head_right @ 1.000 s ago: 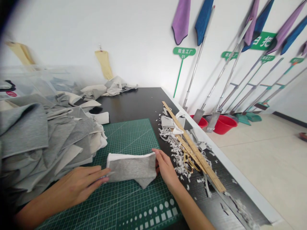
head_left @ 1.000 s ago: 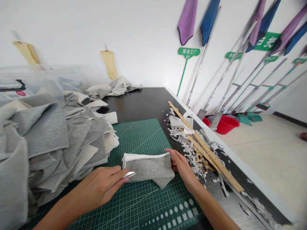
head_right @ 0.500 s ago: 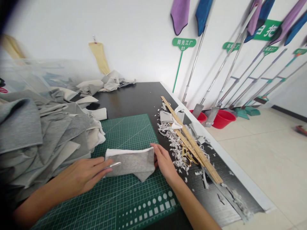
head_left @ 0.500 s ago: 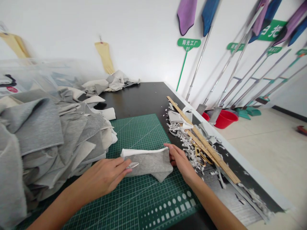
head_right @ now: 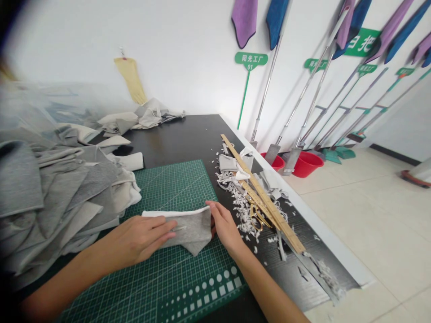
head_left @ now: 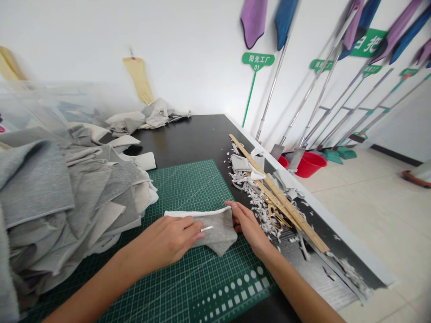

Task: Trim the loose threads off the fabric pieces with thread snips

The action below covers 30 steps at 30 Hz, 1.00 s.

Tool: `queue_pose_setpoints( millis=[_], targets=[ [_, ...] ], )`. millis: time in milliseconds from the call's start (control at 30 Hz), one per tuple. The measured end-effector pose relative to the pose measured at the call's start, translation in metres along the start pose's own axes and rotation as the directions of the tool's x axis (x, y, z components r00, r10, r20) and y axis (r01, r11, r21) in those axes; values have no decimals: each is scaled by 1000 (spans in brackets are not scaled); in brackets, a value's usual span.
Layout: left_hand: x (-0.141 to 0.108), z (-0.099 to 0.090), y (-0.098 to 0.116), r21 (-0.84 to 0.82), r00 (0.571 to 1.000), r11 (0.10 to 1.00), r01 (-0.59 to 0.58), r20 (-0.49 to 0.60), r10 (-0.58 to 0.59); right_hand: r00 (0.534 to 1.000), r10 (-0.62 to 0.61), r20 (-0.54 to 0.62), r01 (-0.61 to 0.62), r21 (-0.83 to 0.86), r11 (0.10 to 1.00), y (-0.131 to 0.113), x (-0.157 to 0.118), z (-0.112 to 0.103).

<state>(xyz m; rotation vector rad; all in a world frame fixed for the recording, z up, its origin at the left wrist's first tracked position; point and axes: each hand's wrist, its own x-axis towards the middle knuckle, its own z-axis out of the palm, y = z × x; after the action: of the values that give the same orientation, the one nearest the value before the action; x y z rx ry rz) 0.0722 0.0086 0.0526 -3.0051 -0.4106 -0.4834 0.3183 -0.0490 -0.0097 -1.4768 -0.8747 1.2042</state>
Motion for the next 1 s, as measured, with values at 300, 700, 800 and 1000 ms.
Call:
queue_pose_setpoints(
  millis=[300, 700, 800, 1000],
  targets=[
    [26, 4, 9, -37, 999, 999, -15, 34, 16, 1000, -18, 10, 18, 23, 1000, -1, 0, 0],
    [-10, 2, 0, -20, 999, 999, 35, -11, -35, 1000, -4, 15, 4, 29, 1000, -3, -1, 0],
    [-35, 1, -11, 4, 997, 997, 71, 13, -72, 1000, -1, 11, 1, 29, 1000, -3, -2, 0],
    [-71, -10, -18, 99, 996, 991, 94, 3, -94, 1000, -2, 0, 2, 22, 1000, -4, -3, 0]
  ],
)
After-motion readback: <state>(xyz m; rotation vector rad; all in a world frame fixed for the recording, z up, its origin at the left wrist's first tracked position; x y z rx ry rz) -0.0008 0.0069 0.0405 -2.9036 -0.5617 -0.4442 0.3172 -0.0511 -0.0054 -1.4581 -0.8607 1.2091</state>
